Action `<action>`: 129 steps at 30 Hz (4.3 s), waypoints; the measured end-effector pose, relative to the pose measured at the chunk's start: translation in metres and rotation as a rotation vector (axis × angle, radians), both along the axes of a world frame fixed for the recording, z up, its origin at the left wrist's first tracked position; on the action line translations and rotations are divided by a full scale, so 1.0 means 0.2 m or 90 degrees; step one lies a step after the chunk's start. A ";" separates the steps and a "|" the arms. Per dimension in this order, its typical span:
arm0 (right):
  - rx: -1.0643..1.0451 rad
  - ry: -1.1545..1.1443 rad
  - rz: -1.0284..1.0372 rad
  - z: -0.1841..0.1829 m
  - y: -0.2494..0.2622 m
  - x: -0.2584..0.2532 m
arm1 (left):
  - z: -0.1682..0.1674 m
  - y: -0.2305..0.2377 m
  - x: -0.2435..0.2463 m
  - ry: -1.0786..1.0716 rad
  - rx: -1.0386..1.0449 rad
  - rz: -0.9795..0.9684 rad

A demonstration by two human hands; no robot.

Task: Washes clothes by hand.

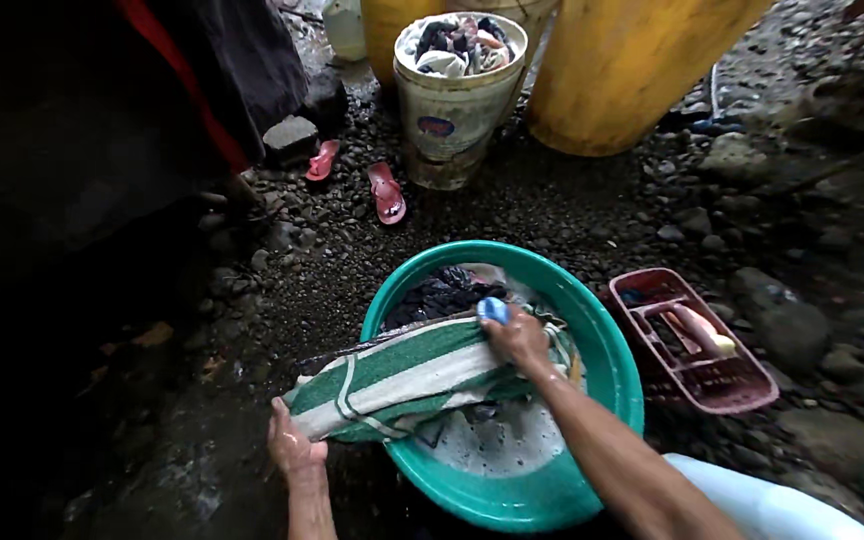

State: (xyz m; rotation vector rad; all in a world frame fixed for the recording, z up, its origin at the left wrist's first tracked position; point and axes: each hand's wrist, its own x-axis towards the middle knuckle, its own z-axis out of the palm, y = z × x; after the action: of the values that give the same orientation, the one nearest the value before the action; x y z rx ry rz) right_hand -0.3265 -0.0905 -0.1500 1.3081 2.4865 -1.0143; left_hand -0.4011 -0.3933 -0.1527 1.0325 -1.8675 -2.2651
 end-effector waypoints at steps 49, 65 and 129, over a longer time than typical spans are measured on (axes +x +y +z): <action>-0.099 0.448 -0.229 0.15 0.01 0.12 | 0.17 0.31 -0.02 0.169 0.011 -0.267; -0.031 0.030 0.017 0.04 -0.06 0.02 | -0.01 0.01 0.12 0.060 0.046 -0.155; -0.337 0.088 -0.051 -0.12 -0.01 0.30 | 0.52 0.07 -0.06 0.449 0.242 -0.699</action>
State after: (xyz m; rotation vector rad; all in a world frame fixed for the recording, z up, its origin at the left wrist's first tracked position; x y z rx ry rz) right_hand -0.2658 -0.0918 -0.1732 1.1970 2.0422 -1.6828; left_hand -0.4129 -0.3783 -0.0494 -1.0350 -1.8461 -2.8954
